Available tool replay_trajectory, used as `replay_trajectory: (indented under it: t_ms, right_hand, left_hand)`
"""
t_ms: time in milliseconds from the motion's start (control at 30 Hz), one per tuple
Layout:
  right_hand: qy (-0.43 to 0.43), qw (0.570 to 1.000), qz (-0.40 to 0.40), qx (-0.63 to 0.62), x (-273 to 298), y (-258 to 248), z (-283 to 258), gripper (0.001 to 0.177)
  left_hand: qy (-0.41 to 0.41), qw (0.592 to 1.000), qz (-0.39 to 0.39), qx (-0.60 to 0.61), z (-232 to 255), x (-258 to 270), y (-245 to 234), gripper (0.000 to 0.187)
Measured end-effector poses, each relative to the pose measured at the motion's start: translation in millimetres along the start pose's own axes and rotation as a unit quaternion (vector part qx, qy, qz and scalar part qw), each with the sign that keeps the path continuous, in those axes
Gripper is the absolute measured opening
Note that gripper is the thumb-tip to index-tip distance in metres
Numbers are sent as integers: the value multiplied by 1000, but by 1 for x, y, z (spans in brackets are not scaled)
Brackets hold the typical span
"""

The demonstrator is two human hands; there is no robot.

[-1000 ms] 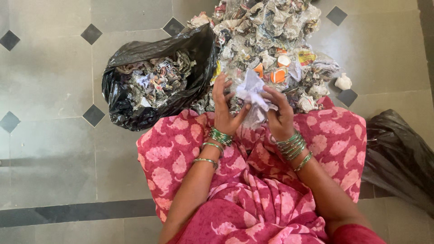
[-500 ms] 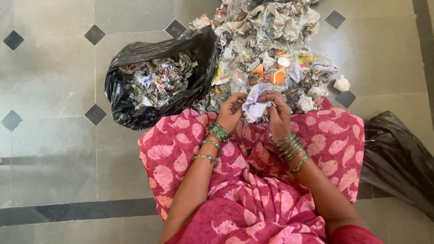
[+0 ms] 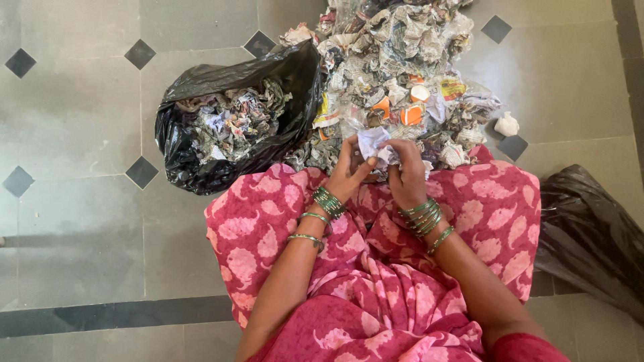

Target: The person sits on the floor and sorts through a pile of crumpled paper and plastic waste. They pick up individual pieces, unfold or inspect them, and place them into a black plastic bag. The process is repetitive and involves handling various types of paper and packaging materials.

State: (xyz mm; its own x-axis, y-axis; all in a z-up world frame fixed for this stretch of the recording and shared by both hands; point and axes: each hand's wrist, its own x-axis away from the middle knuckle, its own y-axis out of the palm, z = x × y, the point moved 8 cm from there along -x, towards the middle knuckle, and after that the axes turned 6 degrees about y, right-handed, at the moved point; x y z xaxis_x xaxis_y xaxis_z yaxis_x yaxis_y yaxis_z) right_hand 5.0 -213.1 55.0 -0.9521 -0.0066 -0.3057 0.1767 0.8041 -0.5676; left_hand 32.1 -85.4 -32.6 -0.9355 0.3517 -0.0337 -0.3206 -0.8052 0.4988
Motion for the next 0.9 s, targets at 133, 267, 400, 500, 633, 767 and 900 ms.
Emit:
replay_trajectory:
  t_ms: [133, 267, 400, 500, 633, 767, 900]
  right_hand:
    - [-41, 994, -20, -100, 3, 19, -8, 50]
    - [30, 993, -37, -104, -4, 27, -5, 52]
    - [17, 995, -47, 91, -8, 29, -15, 59]
    - [-49, 989, -46, 128, -10, 31, -33, 67]
    - [-120, 982, -107, 103, -4, 40, -59, 74]
    - [-158, 972, -159, 70, -3, 41, -69, 87]
    - [-145, 975, -162, 41, -5, 37, -59, 73]
  left_hand:
    - [19, 992, -32, -123, -12, 4, -9, 57]
    - [-15, 988, 1, -153, -48, 2, -29, 43]
    - [-65, 979, 45, -188, -77, 1, -53, 35]
    - [-25, 987, 39, -151, -83, 0, -57, 35]
    - [-84, 989, 50, -114, -94, 3, -67, 45]
    - [-106, 990, 14, -87, -90, 8, -67, 50]
    - [-245, 964, 30, 98, -112, 21, -55, 50]
